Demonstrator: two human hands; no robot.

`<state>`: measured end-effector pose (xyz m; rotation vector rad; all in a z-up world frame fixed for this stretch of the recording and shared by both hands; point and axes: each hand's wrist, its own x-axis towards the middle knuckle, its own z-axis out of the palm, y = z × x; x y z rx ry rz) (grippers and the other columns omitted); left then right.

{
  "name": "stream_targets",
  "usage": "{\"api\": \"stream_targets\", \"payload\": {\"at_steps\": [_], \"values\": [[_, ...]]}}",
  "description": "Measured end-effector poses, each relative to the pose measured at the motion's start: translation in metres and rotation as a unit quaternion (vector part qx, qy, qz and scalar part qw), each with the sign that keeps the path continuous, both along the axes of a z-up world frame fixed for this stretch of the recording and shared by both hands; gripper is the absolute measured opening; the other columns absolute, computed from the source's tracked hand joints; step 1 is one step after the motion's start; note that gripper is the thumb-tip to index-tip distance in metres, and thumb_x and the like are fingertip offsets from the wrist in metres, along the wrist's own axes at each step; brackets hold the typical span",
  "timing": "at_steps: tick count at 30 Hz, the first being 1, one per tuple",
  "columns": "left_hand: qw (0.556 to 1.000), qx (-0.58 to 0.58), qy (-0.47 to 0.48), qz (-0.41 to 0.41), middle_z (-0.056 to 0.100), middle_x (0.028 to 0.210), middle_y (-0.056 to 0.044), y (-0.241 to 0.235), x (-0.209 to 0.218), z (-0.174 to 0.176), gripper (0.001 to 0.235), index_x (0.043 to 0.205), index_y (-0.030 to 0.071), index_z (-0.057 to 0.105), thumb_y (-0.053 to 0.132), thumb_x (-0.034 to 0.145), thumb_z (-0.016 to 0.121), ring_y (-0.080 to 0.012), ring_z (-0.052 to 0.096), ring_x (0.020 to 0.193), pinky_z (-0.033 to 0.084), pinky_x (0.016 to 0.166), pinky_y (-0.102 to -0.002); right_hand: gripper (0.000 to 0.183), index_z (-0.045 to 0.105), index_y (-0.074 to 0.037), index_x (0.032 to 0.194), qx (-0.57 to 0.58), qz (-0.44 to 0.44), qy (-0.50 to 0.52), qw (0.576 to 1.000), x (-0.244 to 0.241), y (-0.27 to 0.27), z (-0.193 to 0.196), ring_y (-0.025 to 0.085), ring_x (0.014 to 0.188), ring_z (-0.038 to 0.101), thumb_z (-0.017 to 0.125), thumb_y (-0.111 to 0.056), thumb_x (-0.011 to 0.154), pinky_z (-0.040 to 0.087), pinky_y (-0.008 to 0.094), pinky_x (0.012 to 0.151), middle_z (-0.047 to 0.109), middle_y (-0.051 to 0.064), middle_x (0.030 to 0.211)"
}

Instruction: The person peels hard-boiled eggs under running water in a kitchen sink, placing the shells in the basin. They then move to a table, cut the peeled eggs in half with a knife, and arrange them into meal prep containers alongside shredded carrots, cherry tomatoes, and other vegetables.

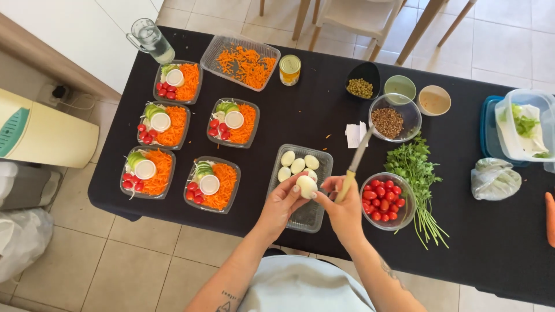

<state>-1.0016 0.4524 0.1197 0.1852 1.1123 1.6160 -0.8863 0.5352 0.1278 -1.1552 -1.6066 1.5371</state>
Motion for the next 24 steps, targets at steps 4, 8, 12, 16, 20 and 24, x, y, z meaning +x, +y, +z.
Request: {"api": "stream_targets", "payload": {"at_steps": [4,8,12,16,20,24], "values": [[1.0,-0.004,0.017,-0.007,0.064,0.115,-0.009,0.0,-0.001,0.0,0.042,0.132,0.009,0.052,0.019,0.091,0.055,-0.018,0.061,0.105,0.05,0.096,-0.037,0.049,0.035,-0.016,0.083,-0.085,-0.012,0.025,0.996,-0.009,-0.001,-0.001,0.011,0.072,0.048,0.081,-0.006,0.069,0.038,0.021,0.061,0.057,0.001,0.078],[1.0,0.001,0.014,0.001,0.065,0.114,-0.01,0.0,-0.003,-0.006,0.041,0.131,0.009,0.052,0.02,0.092,0.054,-0.0193,0.062,0.104,0.05,0.094,-0.038,0.047,0.036,-0.017,0.083,-0.102,-0.036,0.022,0.994,0.006,0.003,-0.023,0.01,0.072,0.053,0.079,-0.005,0.07,0.042,0.019,0.064,0.059,-0.001,0.08],[0.999,0.008,-0.014,0.028,0.065,0.112,-0.012,-0.002,-0.007,-0.011,0.042,0.131,0.008,0.052,0.022,0.092,0.053,-0.0205,0.062,0.103,0.051,0.093,-0.039,0.035,0.04,-0.01,0.076,-0.026,-0.024,-0.151,0.988,0.039,0.005,-0.076,0.02,0.063,0.063,0.075,-0.007,0.075,0.048,0.029,0.061,0.068,0.01,0.072],[0.999,0.009,-0.038,0.033,0.062,0.118,-0.015,-0.003,-0.014,-0.009,0.043,0.133,0.01,0.049,0.023,0.092,0.052,-0.0222,0.06,0.109,0.05,0.093,-0.035,0.018,0.045,-0.01,0.078,-0.006,0.047,-0.302,0.952,0.061,0.0,-0.132,0.03,0.08,0.071,0.061,-0.009,0.085,0.053,0.04,0.073,0.072,0.014,0.079],[0.998,0.003,-0.06,0.027,0.059,0.124,-0.018,-0.006,-0.023,0.002,0.043,0.133,0.007,0.048,0.022,0.092,0.046,-0.024,0.056,0.116,0.047,0.097,-0.034,0.02,0.041,-0.012,0.09,0.018,0.082,-0.366,0.927,0.078,-0.003,-0.138,0.041,0.078,0.06,0.054,-0.027,0.09,0.043,0.048,0.07,0.062,0.016,0.078],[0.997,0.001,-0.081,0.012,0.054,0.13,-0.016,-0.003,-0.03,0.005,0.046,0.135,0.005,0.043,0.025,0.093,0.039,-0.0251,0.056,0.115,0.044,0.099,-0.033,0.031,0.044,-0.013,0.105,0.009,0.073,-0.264,0.962,0.071,-0.014,-0.053,0.02,0.062,0.052,0.036,-0.04,0.093,0.038,0.036,0.064,0.056,0.003,0.078]]}}
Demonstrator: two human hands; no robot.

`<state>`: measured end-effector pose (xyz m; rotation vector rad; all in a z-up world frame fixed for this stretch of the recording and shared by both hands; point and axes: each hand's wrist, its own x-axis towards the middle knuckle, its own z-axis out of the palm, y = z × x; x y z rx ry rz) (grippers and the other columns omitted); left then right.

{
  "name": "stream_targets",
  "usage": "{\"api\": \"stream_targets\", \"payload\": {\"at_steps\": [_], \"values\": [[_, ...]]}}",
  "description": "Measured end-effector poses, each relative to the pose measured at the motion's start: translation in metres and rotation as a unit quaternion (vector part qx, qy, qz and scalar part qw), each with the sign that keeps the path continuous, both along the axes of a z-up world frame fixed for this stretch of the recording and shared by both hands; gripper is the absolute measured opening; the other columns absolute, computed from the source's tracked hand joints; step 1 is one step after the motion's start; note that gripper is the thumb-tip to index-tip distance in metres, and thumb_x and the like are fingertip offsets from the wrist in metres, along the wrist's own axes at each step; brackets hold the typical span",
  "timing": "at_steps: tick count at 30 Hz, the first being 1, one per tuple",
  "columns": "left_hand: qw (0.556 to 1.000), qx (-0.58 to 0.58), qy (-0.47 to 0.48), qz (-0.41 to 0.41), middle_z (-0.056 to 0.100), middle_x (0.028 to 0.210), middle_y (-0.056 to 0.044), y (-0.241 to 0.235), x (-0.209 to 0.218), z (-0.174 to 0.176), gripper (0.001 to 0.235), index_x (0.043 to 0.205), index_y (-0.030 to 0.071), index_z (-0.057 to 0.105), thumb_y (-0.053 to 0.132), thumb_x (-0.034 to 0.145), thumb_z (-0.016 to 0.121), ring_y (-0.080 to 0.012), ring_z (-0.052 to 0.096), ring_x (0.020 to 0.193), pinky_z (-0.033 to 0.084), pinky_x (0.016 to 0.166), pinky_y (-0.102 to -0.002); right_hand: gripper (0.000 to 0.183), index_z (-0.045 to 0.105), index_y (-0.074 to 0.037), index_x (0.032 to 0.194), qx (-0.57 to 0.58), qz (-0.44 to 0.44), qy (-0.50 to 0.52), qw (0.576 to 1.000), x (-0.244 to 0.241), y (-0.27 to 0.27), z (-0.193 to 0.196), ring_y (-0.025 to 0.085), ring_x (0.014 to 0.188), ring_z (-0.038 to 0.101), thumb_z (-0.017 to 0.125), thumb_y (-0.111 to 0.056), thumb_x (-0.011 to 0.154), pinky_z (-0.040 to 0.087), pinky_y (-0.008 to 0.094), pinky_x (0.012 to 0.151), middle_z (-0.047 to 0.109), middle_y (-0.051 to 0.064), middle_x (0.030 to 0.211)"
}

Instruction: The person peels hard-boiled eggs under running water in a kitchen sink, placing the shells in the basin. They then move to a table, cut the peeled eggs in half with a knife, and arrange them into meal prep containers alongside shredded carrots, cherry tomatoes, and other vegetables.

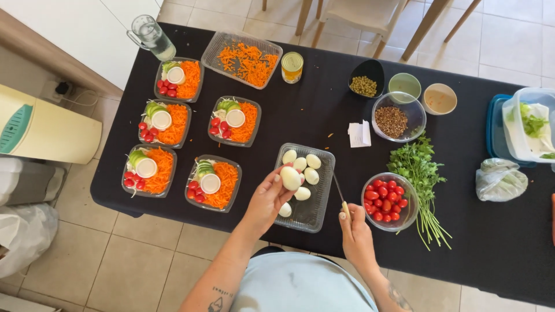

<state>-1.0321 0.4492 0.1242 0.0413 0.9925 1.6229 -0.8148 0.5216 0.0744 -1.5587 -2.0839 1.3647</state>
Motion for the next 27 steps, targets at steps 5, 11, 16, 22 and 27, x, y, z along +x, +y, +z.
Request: {"api": "stream_targets", "payload": {"at_steps": [5,11,16,22,27], "values": [[1.0,0.026,0.005,0.013,0.054,0.131,-0.016,0.008,0.003,0.003,0.045,0.131,0.002,0.046,0.026,0.092,0.042,-0.0252,0.057,0.114,0.047,0.096,-0.031,0.029,0.058,-0.014,0.118,0.274,0.082,0.043,0.957,-0.022,-0.016,0.054,0.013,0.064,0.057,0.049,-0.021,0.092,0.046,0.027,0.061,0.067,-0.002,0.084],[1.0,0.021,0.018,0.001,0.055,0.13,-0.016,0.009,0.007,0.014,0.046,0.132,0.006,0.047,0.027,0.092,0.041,-0.0238,0.055,0.118,0.047,0.095,-0.03,0.044,0.05,-0.017,0.132,0.472,0.164,0.072,0.863,-0.026,-0.023,0.049,0.011,0.049,0.034,0.051,-0.002,0.092,0.034,0.023,0.043,0.05,-0.003,0.071],[0.999,0.02,0.025,0.003,0.056,0.128,-0.015,0.008,0.009,0.017,0.045,0.131,0.006,0.048,0.028,0.093,0.04,-0.024,0.056,0.117,0.047,0.094,-0.029,0.042,0.05,-0.016,0.133,0.487,0.165,0.078,0.854,-0.026,-0.023,0.047,0.011,0.049,0.03,0.051,-0.002,0.093,0.033,0.022,0.042,0.049,-0.003,0.071],[1.0,0.02,0.02,0.008,0.057,0.127,-0.014,0.006,0.012,0.019,0.046,0.13,0.005,0.048,0.029,0.092,0.041,-0.0211,0.056,0.117,0.047,0.095,-0.029,0.043,0.05,-0.015,0.133,0.492,0.168,0.078,0.851,-0.027,-0.024,0.044,0.01,0.049,0.03,0.052,-0.001,0.093,0.034,0.022,0.042,0.048,-0.003,0.071],[1.0,0.012,0.015,0.005,0.056,0.13,-0.011,0.006,0.014,0.024,0.048,0.131,0.006,0.048,0.031,0.091,0.042,-0.0207,0.055,0.119,0.047,0.096,-0.029,0.044,0.048,-0.017,0.135,0.49,0.171,0.064,0.853,-0.026,-0.024,0.04,0.011,0.049,0.031,0.052,-0.003,0.093,0.035,0.022,0.042,0.048,-0.004,0.072]]}}
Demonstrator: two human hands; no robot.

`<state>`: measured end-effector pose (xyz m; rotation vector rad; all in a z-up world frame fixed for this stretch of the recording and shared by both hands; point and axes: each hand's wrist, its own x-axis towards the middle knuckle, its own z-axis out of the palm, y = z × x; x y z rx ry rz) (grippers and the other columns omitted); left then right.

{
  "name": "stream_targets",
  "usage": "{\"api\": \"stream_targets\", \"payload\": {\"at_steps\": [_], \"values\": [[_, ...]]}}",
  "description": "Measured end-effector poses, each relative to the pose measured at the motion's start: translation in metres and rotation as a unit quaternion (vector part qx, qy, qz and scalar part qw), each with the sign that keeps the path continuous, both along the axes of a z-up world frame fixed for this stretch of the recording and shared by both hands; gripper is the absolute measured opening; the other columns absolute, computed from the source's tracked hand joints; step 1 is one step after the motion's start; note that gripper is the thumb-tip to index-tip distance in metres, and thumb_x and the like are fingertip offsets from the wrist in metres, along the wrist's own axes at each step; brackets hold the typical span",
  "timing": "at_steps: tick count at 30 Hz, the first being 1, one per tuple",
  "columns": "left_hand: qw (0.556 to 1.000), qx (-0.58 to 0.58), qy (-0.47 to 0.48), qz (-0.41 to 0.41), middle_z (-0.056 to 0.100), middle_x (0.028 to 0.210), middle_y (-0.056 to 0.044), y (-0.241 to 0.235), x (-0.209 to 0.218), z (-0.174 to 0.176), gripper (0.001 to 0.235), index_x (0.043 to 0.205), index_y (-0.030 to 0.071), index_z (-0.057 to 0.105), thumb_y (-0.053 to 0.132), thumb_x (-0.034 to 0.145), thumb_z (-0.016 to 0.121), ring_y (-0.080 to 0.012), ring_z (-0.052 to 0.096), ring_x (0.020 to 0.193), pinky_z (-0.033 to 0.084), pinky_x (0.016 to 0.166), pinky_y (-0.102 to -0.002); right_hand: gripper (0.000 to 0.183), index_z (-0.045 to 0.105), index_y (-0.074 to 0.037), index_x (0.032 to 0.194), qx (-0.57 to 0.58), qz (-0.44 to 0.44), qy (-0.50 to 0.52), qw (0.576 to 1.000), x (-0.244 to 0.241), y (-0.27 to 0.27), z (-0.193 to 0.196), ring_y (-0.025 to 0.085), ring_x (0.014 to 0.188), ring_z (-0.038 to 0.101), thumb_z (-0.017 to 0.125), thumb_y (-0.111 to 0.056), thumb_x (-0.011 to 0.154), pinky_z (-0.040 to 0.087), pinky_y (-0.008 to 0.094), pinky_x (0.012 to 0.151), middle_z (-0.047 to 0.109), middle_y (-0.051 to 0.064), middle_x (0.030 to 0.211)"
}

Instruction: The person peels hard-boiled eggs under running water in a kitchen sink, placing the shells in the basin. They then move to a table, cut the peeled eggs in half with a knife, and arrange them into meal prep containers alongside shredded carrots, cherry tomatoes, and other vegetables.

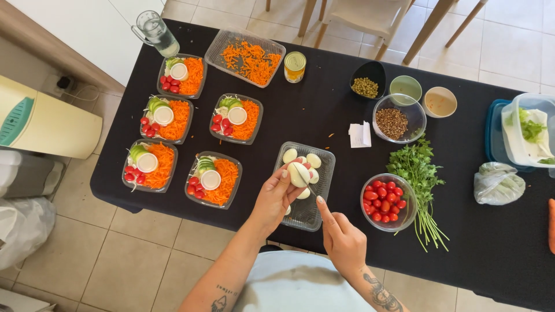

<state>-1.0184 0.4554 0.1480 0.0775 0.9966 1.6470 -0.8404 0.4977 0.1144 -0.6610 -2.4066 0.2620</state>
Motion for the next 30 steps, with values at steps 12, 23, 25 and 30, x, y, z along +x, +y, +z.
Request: {"api": "stream_targets", "payload": {"at_steps": [12,23,25,30], "values": [[0.999,0.012,0.028,0.014,0.057,0.128,-0.012,0.0005,0.0031,-0.005,0.046,0.129,0.005,0.049,0.03,0.091,0.043,-0.0196,0.056,0.116,0.048,0.094,-0.028,0.044,0.051,-0.017,0.133,0.023,-0.012,-0.009,1.0,-0.0003,0.0012,-0.0052,0.012,0.049,0.025,0.052,-0.001,0.093,0.032,0.022,0.04,0.04,-0.005,0.069],[0.997,-0.006,0.079,0.008,0.058,0.128,-0.01,0.0004,0.0041,-0.0029,0.045,0.129,0.007,0.051,0.03,0.09,0.045,-0.0177,0.055,0.117,0.048,0.095,-0.029,0.044,0.05,-0.018,0.134,0.009,-0.009,-0.016,1.0,-0.0004,0.0015,-0.0048,0.011,0.049,0.025,0.052,-0.002,0.093,0.031,0.023,0.039,0.04,-0.005,0.068],[0.999,-0.005,0.052,0.011,0.057,0.128,-0.01,0.002,0.0057,-0.0053,0.045,0.129,0.006,0.05,0.029,0.091,0.043,-0.018,0.056,0.116,0.048,0.093,-0.028,0.045,0.049,-0.018,0.134,0.007,-0.009,-0.014,1.0,-0.0009,0.0022,-0.0054,0.011,0.049,0.024,0.052,-0.002,0.093,0.031,0.022,0.039,0.039,-0.006,0.067],[0.999,-0.016,0.019,0.019,0.056,0.129,-0.009,0.0043,0.0091,-0.0073,0.046,0.13,0.007,0.05,0.028,0.09,0.045,-0.0171,0.055,0.117,0.047,0.096,-0.028,0.048,0.047,-0.022,0.136,0.008,-0.022,-0.06,0.998,-0.0012,0.0035,-0.0105,0.011,0.047,0.022,0.052,-0.005,0.092,0.028,0.024,0.036,0.031,-0.006,0.064]]}}
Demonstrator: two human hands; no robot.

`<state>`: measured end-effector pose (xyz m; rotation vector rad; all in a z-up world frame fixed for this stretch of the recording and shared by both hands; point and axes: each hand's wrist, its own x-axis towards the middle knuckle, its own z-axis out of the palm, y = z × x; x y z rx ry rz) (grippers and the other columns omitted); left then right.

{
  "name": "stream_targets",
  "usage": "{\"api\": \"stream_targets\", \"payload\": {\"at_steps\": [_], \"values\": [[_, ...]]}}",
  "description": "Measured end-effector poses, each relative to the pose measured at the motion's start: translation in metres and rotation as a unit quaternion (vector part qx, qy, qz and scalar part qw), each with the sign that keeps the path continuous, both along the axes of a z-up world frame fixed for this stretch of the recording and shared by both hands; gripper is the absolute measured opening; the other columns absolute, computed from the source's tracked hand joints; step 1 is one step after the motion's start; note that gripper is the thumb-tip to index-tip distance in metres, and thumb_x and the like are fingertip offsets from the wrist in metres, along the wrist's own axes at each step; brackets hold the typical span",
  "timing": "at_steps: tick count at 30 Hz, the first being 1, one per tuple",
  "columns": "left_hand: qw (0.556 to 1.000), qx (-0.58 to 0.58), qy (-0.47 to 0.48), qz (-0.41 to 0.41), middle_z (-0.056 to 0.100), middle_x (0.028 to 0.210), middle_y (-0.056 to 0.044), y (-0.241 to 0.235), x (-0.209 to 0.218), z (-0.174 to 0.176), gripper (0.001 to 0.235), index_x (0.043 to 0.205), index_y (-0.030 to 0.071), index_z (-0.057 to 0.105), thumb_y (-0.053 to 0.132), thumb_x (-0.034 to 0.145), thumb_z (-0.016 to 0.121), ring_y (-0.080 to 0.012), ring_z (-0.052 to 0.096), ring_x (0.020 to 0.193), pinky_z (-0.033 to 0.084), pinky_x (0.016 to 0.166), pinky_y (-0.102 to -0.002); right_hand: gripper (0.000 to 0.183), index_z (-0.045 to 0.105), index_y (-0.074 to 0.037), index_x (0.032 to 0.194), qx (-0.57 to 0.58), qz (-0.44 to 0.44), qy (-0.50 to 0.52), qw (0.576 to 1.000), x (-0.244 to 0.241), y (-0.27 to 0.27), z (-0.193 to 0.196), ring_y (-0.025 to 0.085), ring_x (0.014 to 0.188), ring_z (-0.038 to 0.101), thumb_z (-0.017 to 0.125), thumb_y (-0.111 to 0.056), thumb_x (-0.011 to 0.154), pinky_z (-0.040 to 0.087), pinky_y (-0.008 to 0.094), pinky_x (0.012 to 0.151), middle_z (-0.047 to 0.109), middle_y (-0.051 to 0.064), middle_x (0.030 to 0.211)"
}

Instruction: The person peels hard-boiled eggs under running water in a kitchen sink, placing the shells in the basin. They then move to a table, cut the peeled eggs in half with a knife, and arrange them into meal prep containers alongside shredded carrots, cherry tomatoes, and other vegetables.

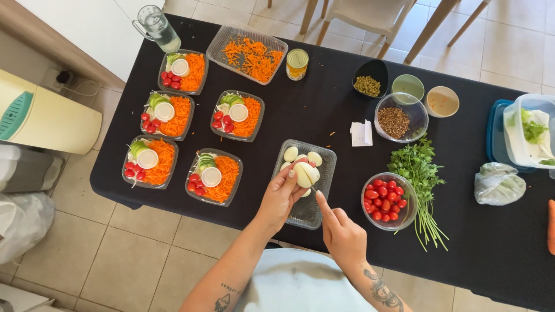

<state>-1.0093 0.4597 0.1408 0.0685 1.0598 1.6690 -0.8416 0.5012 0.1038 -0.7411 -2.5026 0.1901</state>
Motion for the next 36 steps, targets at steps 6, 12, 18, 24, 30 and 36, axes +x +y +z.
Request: {"api": "stream_targets", "payload": {"at_steps": [6,12,18,24,30,36], "values": [[0.994,0.042,-0.101,0.019,0.057,0.124,-0.016,0.003,0.0,-0.008,0.044,0.128,0.003,0.049,0.03,0.093,0.041,-0.0228,0.055,0.113,0.046,0.092,-0.032,0.047,0.047,-0.024,0.136,0.012,-0.019,-0.026,0.999,0.001,0.002,-0.007,0.011,0.046,0.026,0.053,-0.007,0.092,0.029,0.025,0.035,0.032,-0.006,0.063],[0.985,0.021,-0.166,0.029,0.058,0.123,-0.017,0.008,0.004,-0.022,0.048,0.127,-0.001,0.049,0.034,0.095,0.039,-0.0291,0.057,0.11,0.048,0.088,-0.032,0.043,0.05,-0.022,0.133,0.0,-0.007,-0.024,1.0,0.011,0.0,0.006,0.011,0.044,0.026,0.053,-0.01,0.092,0.028,0.025,0.036,0.033,-0.005,0.061],[0.983,0.011,-0.177,0.039,0.059,0.119,-0.015,0.005,0.007,-0.014,0.05,0.123,-0.002,0.053,0.036,0.093,0.042,-0.0253,0.058,0.105,0.048,0.091,-0.031,0.025,0.062,-0.017,0.099,-0.339,-0.2,-0.012,0.919,0.036,0.01,0.005,0.025,0.065,0.059,0.047,-0.035,0.091,0.044,0.037,0.068,0.066,0.004,0.074],[0.977,-0.033,-0.182,0.109,0.061,0.118,-0.017,-0.012,0.022,-0.027,0.034,0.121,0.004,0.056,0.02,0.091,0.056,-0.0282,0.061,0.105,0.052,0.093,-0.041,0.017,0.061,-0.014,0.084,-0.475,-0.105,0.044,0.872,-0.019,0.052,0.027,0.021,0.064,0.064,0.069,-0.028,0.083,0.049,0.033,0.063,0.066,0.005,0.067],[0.973,-0.09,-0.141,0.156,0.058,0.113,-0.013,-0.046,0.029,-0.057,0.035,0.12,0.008,0.058,0.021,0.088,0.062,-0.0278,0.06,0.104,0.053,0.089,-0.042,0.026,0.052,-0.007,0.086,-0.558,0.043,-0.121,0.82,-0.082,0.051,0.007,0.023,0.074,0.065,0.073,-0.019,0.076,0.053,0.034,0.061,0.07,0.011,0.089],[0.968,-0.161,-0.077,0.174,0.051,0.12,-0.013,-0.091,0.007,-0.095,0.047,0.127,0.012,0.054,0.027,0.085,0.065,-0.0288,0.058,0.107,0.054,0.088,-0.042,0.027,0.057,0.002,0.09,-0.629,0.058,-0.155,0.759,-0.126,0.016,-0.014,0.023,0.074,0.065,0.074,-0.008,0.072,0.058,0.03,0.054,0.066,0.017,0.091]]}}
